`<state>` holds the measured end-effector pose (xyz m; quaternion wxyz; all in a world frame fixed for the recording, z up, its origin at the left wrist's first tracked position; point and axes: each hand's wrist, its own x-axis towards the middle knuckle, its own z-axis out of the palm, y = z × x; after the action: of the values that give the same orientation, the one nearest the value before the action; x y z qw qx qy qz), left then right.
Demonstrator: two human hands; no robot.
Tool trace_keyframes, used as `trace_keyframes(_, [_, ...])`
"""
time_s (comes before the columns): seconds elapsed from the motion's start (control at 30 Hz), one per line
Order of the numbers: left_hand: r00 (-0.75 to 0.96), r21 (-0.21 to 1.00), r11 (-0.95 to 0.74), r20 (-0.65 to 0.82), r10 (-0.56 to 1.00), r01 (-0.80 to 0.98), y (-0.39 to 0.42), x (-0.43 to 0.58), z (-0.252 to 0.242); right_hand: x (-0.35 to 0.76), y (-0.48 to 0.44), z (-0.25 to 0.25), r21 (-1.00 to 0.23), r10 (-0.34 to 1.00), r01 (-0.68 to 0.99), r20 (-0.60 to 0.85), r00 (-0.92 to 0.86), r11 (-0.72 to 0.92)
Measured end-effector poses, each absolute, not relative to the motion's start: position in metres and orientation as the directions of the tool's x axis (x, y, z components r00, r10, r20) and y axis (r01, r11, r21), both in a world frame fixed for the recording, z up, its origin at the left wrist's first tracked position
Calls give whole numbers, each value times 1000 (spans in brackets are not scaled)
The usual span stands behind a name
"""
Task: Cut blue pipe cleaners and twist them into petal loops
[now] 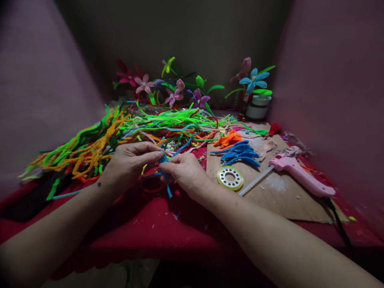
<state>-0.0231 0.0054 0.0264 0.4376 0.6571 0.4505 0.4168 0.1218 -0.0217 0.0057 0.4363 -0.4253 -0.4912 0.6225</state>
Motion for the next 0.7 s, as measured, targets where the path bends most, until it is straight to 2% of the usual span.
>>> trace_keyframes(0.1, [238, 955, -195, 140, 961, 225, 6, -24, 27, 123, -20, 5, -977, 963, -136, -128, -239, -163])
trace_keyframes(0.2, [266, 972, -118, 61, 962, 203, 9, -27, 28, 124, -17, 3, -964, 979, -224, -107, -174, -146])
trace_keyframes(0.33, [330, 941, -97, -17, 944, 325, 7, -27, 32, 124, -12, -1, -940, 994, -333, -53, -94, -81])
trace_keyframes(0.4, [328, 904, -129, -12, 945, 407, 4, -24, 34, 125, -11, -3, -938, 994, -339, -45, -98, -76])
trace_keyframes(0.5, [309, 868, -216, 77, 948, 447, 0, -20, 35, 126, -10, -4, -945, 994, -323, -24, -109, -58])
trace_keyframes(0.6, [274, 921, -202, 110, 955, 334, 4, -23, 31, 127, -10, -2, -935, 994, -352, -12, -111, -50])
trace_keyframes(0.7, [255, 999, -27, 14, 967, 47, 11, -27, 25, 127, -10, -1, -918, 997, -394, -5, -72, -34])
